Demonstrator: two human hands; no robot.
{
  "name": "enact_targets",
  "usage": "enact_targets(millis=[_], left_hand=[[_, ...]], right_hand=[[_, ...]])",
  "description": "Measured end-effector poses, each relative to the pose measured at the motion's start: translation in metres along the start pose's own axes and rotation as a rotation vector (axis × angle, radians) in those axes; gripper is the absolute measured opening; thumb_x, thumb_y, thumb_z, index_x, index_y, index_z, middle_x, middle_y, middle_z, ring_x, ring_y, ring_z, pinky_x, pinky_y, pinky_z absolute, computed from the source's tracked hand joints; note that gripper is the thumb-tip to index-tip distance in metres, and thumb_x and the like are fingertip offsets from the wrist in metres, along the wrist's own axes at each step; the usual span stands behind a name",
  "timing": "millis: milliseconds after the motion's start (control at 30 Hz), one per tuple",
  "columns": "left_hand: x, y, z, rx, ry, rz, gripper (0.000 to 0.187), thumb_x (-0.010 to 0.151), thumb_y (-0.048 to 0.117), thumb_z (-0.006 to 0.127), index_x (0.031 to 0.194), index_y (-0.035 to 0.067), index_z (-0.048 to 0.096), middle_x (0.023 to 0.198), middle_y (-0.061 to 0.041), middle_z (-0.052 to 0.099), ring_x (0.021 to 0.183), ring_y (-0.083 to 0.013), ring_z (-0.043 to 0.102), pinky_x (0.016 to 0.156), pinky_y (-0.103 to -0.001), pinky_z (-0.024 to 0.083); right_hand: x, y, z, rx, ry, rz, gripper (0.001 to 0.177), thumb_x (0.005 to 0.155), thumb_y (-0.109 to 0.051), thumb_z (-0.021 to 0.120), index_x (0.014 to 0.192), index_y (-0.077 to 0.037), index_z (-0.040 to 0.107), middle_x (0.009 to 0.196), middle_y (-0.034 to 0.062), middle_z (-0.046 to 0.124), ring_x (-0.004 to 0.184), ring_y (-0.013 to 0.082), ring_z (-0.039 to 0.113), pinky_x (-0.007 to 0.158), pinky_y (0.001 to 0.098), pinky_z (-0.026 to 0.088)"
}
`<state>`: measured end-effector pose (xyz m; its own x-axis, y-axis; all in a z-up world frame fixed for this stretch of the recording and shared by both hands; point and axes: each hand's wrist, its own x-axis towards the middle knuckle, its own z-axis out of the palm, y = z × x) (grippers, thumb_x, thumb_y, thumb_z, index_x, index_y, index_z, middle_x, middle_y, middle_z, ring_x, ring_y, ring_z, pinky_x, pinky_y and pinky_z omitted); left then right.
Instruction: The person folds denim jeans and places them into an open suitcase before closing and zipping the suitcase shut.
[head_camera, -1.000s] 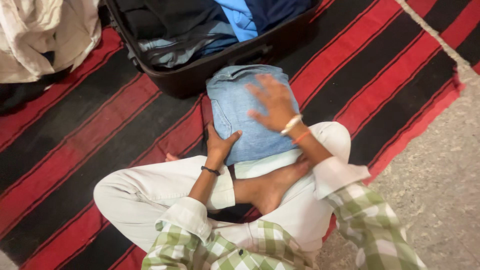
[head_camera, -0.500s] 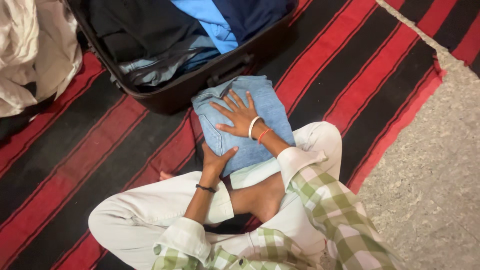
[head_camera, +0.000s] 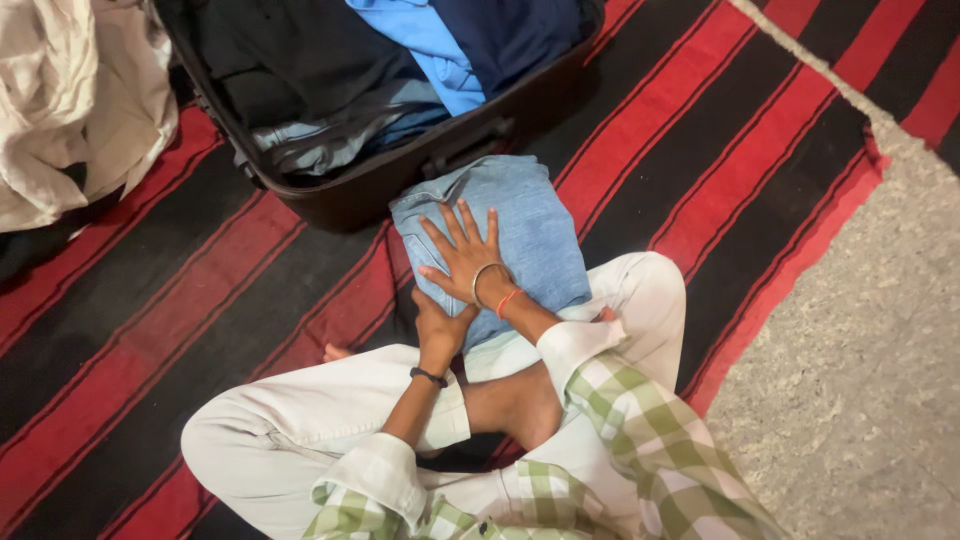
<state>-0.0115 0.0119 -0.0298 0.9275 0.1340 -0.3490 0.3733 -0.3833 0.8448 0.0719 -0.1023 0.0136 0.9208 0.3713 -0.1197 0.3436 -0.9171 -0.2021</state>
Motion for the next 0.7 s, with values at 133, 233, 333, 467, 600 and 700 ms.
enact_targets(millis=[133, 233, 333, 467, 600, 700], left_hand=[[-0.005, 0.003, -0.002, 0.012, 0.028, 0.068, 0.112, 0.066, 0.034, 0.092, 0.146, -0.006, 0.024, 0.125, -0.037, 0.061, 0.115, -0.0498, 0.064, 0.095, -0.047, 0.053], [-0.008, 0.01, -0.002, 0.049, 0.019, 0.038, 0.11, 0.069, 0.037, 0.091, 0.145, -0.007, 0.024, 0.121, -0.037, 0.063, 0.112, -0.0503, 0.065, 0.094, -0.048, 0.054], [-0.01, 0.017, -0.004, 0.075, 0.015, -0.014, 0.11, 0.069, 0.036, 0.091, 0.145, -0.007, 0.023, 0.119, -0.037, 0.063, 0.11, -0.0507, 0.065, 0.093, -0.049, 0.053], [-0.009, 0.014, -0.003, 0.058, 0.008, -0.016, 0.11, 0.069, 0.039, 0.09, 0.144, -0.008, 0.024, 0.115, -0.038, 0.065, 0.108, -0.0501, 0.067, 0.093, -0.049, 0.054], [-0.008, 0.009, -0.005, 0.037, 0.011, 0.026, 0.113, 0.068, 0.041, 0.09, 0.146, -0.008, 0.023, 0.118, -0.038, 0.064, 0.109, -0.0503, 0.067, 0.093, -0.048, 0.054], [-0.007, 0.008, -0.003, 0.059, 0.015, 0.032, 0.115, 0.069, 0.041, 0.09, 0.146, -0.009, 0.022, 0.118, -0.04, 0.062, 0.11, -0.0512, 0.066, 0.093, -0.048, 0.054]], right_hand=[[0.0, 0.001, 0.003, 0.007, -0.025, 0.007, 0.086, 0.095, -0.07, 0.041, 0.165, -0.027, 0.014, 0.171, 0.0158, 0.007, 0.156, 0.041, -0.001, 0.114, 0.0754, -0.005], [0.002, 0.006, 0.003, 0.005, -0.029, -0.026, 0.086, 0.096, -0.07, 0.039, 0.165, -0.026, 0.013, 0.171, 0.0161, 0.006, 0.156, 0.0394, -0.001, 0.114, 0.0754, -0.005], [0.002, 0.009, 0.003, 0.017, -0.071, -0.034, 0.085, 0.096, -0.071, 0.039, 0.164, -0.027, 0.013, 0.172, 0.0145, 0.006, 0.158, 0.0374, -0.002, 0.115, 0.0744, -0.005], [0.004, 0.008, 0.004, 0.018, -0.062, -0.028, 0.084, 0.096, -0.071, 0.037, 0.165, -0.029, 0.013, 0.172, 0.0133, 0.006, 0.158, 0.0366, -0.002, 0.116, 0.074, -0.006], [0.005, 0.008, 0.005, 0.0, -0.085, -0.014, 0.084, 0.096, -0.072, 0.035, 0.165, -0.03, 0.013, 0.171, 0.0128, 0.006, 0.157, 0.0362, -0.003, 0.116, 0.0737, -0.007], [0.005, 0.009, 0.007, 0.012, -0.068, -0.019, 0.084, 0.096, -0.073, 0.035, 0.164, -0.03, 0.013, 0.172, 0.0129, 0.005, 0.157, 0.0364, -0.004, 0.116, 0.0732, -0.007]])
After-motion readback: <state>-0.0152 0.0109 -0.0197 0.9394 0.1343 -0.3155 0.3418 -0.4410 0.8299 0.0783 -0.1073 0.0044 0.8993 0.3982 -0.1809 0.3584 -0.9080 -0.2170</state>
